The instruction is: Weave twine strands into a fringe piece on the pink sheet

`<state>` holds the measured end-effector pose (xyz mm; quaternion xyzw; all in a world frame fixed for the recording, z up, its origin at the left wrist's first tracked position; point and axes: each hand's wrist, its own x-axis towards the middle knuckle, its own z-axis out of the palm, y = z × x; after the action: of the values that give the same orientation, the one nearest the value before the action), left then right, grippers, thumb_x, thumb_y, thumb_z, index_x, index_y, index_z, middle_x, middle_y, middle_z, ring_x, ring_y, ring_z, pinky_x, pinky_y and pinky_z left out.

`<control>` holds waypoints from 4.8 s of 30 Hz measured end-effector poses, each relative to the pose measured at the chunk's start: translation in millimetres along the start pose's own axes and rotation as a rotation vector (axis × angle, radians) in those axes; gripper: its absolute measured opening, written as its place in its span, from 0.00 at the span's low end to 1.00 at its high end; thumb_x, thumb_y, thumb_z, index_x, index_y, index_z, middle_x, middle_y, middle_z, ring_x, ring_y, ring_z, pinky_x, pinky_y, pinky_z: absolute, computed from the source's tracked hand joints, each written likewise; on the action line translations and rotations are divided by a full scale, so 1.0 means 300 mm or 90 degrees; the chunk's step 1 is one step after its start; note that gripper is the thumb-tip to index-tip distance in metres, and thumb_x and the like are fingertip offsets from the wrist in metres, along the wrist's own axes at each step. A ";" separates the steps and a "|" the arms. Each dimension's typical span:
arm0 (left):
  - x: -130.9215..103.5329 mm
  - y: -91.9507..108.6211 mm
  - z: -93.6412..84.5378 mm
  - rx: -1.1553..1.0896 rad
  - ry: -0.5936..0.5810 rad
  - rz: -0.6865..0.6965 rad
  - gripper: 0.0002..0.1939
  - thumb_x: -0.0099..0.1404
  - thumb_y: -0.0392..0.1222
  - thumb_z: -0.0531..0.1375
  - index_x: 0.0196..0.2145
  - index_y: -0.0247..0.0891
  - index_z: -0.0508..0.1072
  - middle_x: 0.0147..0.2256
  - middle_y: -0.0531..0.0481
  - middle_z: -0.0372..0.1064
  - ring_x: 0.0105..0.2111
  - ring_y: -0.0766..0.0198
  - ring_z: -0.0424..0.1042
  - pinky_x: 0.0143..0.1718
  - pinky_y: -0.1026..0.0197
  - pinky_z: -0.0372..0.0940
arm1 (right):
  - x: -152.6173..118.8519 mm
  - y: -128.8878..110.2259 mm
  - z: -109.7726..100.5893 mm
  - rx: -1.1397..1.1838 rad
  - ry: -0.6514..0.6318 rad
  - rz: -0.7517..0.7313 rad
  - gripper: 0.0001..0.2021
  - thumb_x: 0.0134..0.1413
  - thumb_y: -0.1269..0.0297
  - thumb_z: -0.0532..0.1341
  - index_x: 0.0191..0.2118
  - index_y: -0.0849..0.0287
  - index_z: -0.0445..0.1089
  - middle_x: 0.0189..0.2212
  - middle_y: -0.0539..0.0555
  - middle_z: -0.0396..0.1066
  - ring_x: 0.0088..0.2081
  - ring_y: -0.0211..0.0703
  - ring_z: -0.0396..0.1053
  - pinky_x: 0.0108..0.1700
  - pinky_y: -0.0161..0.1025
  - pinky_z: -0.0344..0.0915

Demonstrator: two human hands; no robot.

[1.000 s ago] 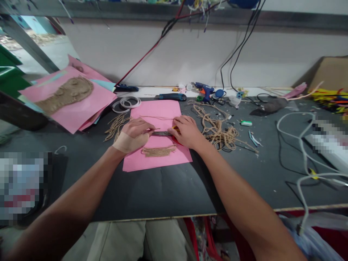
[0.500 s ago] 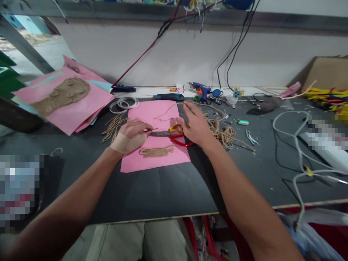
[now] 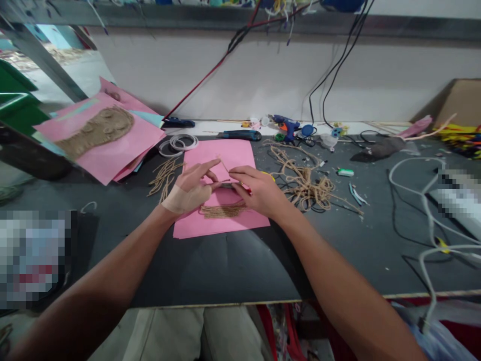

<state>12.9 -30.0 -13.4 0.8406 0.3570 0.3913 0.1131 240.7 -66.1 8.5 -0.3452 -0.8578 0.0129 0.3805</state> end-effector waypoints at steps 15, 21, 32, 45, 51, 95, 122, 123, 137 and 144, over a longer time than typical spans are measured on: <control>-0.004 -0.001 0.005 -0.009 -0.022 -0.003 0.31 0.63 0.31 0.63 0.63 0.43 0.65 0.37 0.51 0.78 0.39 0.62 0.76 0.46 0.56 0.68 | -0.009 0.013 0.017 0.024 0.013 0.036 0.08 0.63 0.75 0.58 0.41 0.59 0.75 0.40 0.58 0.80 0.43 0.46 0.78 0.46 0.45 0.75; 0.000 -0.014 0.007 0.015 -0.073 0.071 0.14 0.69 0.36 0.58 0.50 0.38 0.77 0.41 0.44 0.79 0.43 0.58 0.75 0.47 0.53 0.70 | -0.013 0.010 0.025 0.055 0.002 0.076 0.08 0.65 0.72 0.58 0.43 0.57 0.74 0.40 0.56 0.80 0.42 0.46 0.77 0.47 0.46 0.74; 0.004 -0.007 0.015 0.026 -0.078 0.087 0.13 0.64 0.30 0.58 0.42 0.38 0.80 0.37 0.45 0.78 0.40 0.58 0.74 0.44 0.52 0.71 | -0.015 0.008 0.028 0.058 -0.025 0.076 0.08 0.65 0.70 0.58 0.44 0.56 0.74 0.41 0.56 0.79 0.43 0.47 0.76 0.47 0.46 0.72; 0.009 -0.002 0.006 0.030 -0.069 0.078 0.09 0.66 0.33 0.59 0.37 0.38 0.80 0.37 0.45 0.78 0.41 0.59 0.74 0.45 0.52 0.70 | -0.012 0.008 0.017 0.051 -0.009 0.085 0.08 0.64 0.71 0.57 0.44 0.56 0.73 0.40 0.55 0.78 0.42 0.46 0.76 0.44 0.45 0.72; 0.013 0.010 0.004 0.035 -0.034 0.107 0.08 0.67 0.34 0.59 0.35 0.38 0.80 0.36 0.44 0.77 0.40 0.58 0.73 0.44 0.51 0.70 | -0.010 0.003 0.033 0.062 -0.048 0.084 0.10 0.61 0.66 0.64 0.48 0.56 0.73 0.42 0.56 0.78 0.41 0.46 0.76 0.45 0.46 0.73; 0.022 0.004 -0.014 -0.090 0.106 -0.087 0.04 0.62 0.38 0.67 0.36 0.40 0.81 0.34 0.47 0.80 0.34 0.63 0.77 0.40 0.58 0.71 | -0.023 0.030 0.026 0.075 0.062 0.303 0.07 0.62 0.60 0.64 0.39 0.57 0.76 0.29 0.52 0.78 0.27 0.41 0.71 0.33 0.40 0.66; 0.045 -0.021 -0.051 -0.291 0.120 -0.343 0.12 0.57 0.47 0.69 0.35 0.37 0.81 0.29 0.49 0.77 0.25 0.68 0.66 0.24 0.64 0.60 | -0.021 0.052 0.015 0.107 0.106 0.359 0.08 0.59 0.60 0.65 0.41 0.57 0.77 0.31 0.52 0.77 0.26 0.39 0.69 0.31 0.39 0.63; 0.046 -0.019 -0.053 -0.294 0.122 -0.347 0.12 0.57 0.47 0.69 0.34 0.37 0.81 0.29 0.49 0.76 0.24 0.68 0.66 0.24 0.64 0.60 | -0.020 0.052 0.013 0.102 0.111 0.360 0.08 0.59 0.61 0.65 0.41 0.57 0.77 0.30 0.52 0.77 0.26 0.38 0.68 0.31 0.39 0.63; 0.048 -0.010 -0.053 -0.317 0.117 -0.354 0.11 0.56 0.46 0.69 0.34 0.37 0.81 0.30 0.48 0.78 0.26 0.67 0.69 0.24 0.64 0.62 | -0.021 0.064 0.001 0.064 0.155 0.378 0.08 0.58 0.61 0.66 0.41 0.58 0.78 0.29 0.52 0.77 0.26 0.39 0.68 0.32 0.40 0.63; 0.047 -0.007 -0.054 -0.316 0.123 -0.358 0.11 0.56 0.47 0.69 0.34 0.38 0.80 0.30 0.48 0.78 0.26 0.67 0.69 0.24 0.64 0.62 | -0.021 0.067 -0.003 0.049 0.157 0.395 0.08 0.58 0.59 0.65 0.40 0.56 0.78 0.30 0.53 0.77 0.27 0.41 0.69 0.33 0.42 0.65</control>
<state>6.2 -20.3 4.7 0.6162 0.4772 0.4969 0.3818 256.1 -54.9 -0.7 -0.5744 -0.6581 0.1188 0.4721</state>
